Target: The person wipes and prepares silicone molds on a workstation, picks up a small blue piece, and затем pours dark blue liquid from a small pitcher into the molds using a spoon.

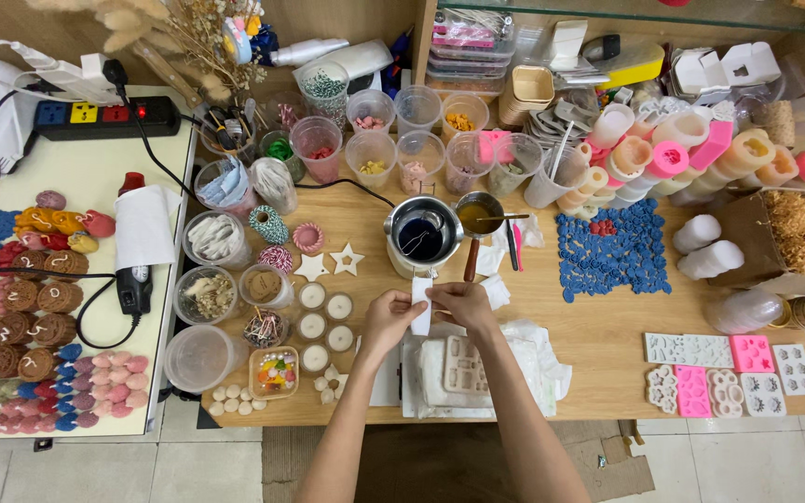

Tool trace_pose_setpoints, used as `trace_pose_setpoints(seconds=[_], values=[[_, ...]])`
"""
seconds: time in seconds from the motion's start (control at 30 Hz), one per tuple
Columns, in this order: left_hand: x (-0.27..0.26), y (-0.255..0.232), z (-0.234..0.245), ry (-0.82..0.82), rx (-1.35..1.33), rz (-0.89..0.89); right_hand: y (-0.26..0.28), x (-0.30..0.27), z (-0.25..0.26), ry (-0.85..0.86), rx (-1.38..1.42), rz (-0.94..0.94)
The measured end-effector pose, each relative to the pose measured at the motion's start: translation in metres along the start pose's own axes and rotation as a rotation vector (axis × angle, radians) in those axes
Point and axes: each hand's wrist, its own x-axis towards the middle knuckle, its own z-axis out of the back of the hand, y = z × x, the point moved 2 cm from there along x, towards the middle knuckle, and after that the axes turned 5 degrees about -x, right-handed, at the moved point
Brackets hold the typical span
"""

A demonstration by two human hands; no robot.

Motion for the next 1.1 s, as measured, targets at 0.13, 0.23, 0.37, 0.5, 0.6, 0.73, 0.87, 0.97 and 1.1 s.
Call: trace_pose_setpoints(seconds=[0.13,0.23,0.37,0.5,0.6,0.73,0.87,0.97,1.1], values=[[-0.003,0.000,0.005,-0.046,0.054,-0.006,0.004,-0.007,-0.005,-0.010,0.021,-0.006],[-0.001,0.002,0.006,-0.002,-0.061,0.102,0.008,-0.009,-0.005,0.024,0.094,-0.030],[0.000,0.001,0.008,0.032,-0.098,0.117,0.009,-0.008,-0.002,0.089,0.070,-0.004],[0.001,0.002,0.009,0.018,-0.152,0.106,0.007,-0.002,-0.002,0.021,0.034,0.038],[0.006,0.009,0.010,0.032,-0.161,0.097,0.003,0.000,-0.004,0.002,0.061,0.022],[0.009,0.014,0.009,0.093,-0.166,0.113,0.001,0.004,-0.004,-0.037,0.067,0.004],[0.010,0.003,0.002,0.142,-0.121,0.183,-0.006,0.009,-0.004,-0.049,0.054,0.079],[0.013,0.000,-0.001,0.248,-0.195,0.234,-0.001,0.005,-0.008,-0.069,0.051,0.138],[0.028,0.016,-0.018,0.402,-0.596,0.303,0.026,-0.022,-0.014,-0.174,-0.095,0.124]])
